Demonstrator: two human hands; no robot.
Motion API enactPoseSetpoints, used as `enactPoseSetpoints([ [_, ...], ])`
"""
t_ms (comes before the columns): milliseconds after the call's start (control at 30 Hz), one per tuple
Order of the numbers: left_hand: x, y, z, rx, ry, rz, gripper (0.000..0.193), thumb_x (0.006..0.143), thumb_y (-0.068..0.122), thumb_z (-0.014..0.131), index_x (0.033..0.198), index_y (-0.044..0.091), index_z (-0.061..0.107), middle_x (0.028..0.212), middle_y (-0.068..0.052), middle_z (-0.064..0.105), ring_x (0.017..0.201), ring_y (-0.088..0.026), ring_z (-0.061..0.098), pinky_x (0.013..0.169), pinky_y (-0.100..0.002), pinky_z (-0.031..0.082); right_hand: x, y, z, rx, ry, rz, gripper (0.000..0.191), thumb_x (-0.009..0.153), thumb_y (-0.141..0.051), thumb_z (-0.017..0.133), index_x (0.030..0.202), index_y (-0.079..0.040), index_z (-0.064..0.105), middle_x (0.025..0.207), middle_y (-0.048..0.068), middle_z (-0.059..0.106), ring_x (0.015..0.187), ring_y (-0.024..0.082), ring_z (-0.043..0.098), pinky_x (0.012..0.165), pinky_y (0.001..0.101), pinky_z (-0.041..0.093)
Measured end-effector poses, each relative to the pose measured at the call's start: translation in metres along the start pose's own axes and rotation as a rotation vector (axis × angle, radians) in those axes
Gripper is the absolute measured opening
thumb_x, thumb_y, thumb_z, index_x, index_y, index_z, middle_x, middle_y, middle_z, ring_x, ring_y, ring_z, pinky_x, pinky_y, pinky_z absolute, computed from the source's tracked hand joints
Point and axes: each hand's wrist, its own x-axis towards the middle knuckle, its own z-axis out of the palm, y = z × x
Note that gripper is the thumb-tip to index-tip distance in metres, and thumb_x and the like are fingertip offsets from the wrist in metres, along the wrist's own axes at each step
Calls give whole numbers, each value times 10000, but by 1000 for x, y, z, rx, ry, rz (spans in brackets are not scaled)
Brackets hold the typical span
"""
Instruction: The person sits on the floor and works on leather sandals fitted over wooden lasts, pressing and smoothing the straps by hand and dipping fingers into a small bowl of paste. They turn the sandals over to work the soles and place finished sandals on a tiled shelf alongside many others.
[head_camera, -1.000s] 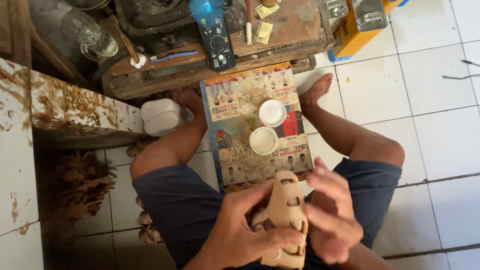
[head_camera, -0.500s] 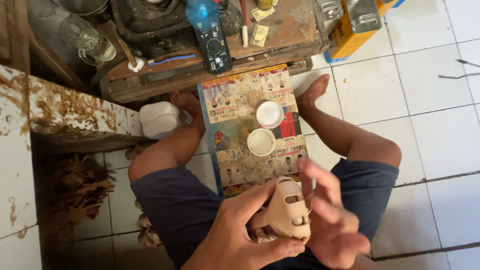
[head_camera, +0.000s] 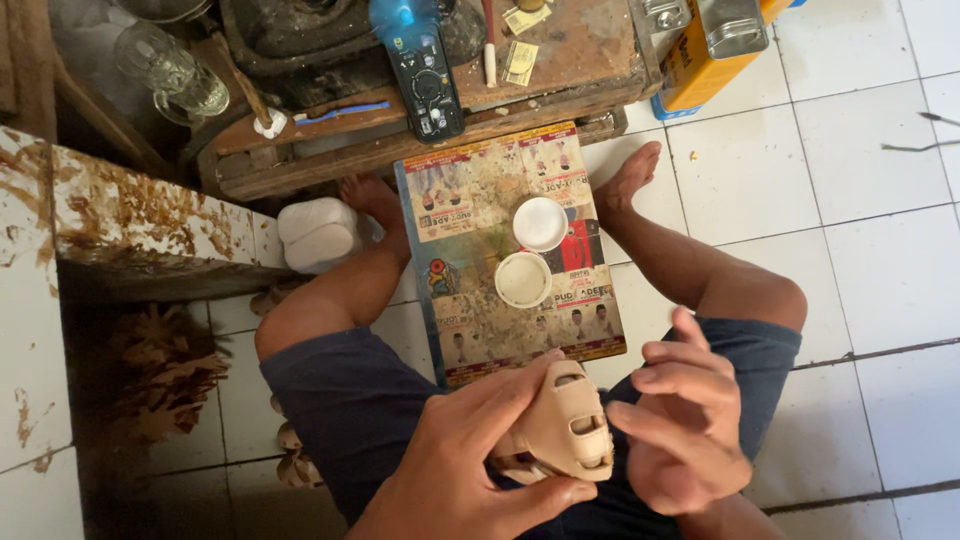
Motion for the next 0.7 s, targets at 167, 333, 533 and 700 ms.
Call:
enactPoseSetpoints([
  [167,0,-1,0,0,-15,-6,811,805,290,902,1455,-56,563,1229,-188,731,1075,-247,811,866,-325,674,-1,-8,1,161,-87,163,634,1091,-541,379,969,-21,720,1086,258,654,1096,403,659,1155,675,463],
  [333,1,-5,2,128,10,169,776,812,257,911,1444,-42,574,1313,-190,704,1181,-290,762,983,-361,636,-7,-15,5,297,14,120,599,1115,-526,346,1102,-64,727,1204,224,654,1218,387,622,1177,635,440],
  [533,3,-8,6,204,17,289,727,811,197,900,1427,-22,584,1370,-162,677,1252,-306,724,1057,-385,608,-14,-12,1,470,-77,239,547,1132,-488,416,1159,-5,671,1310,315,591,1293,411,566,1235,655,368],
  [700,3,-10,5,298,34,407,710,805,158,893,1415,-21,576,1385,-159,669,1293,-332,698,1127,-444,578,-14,-10,-6,329,-71,139,566,1120,-512,395,1070,-41,704,1193,238,641,1215,388,630,1181,640,443],
])
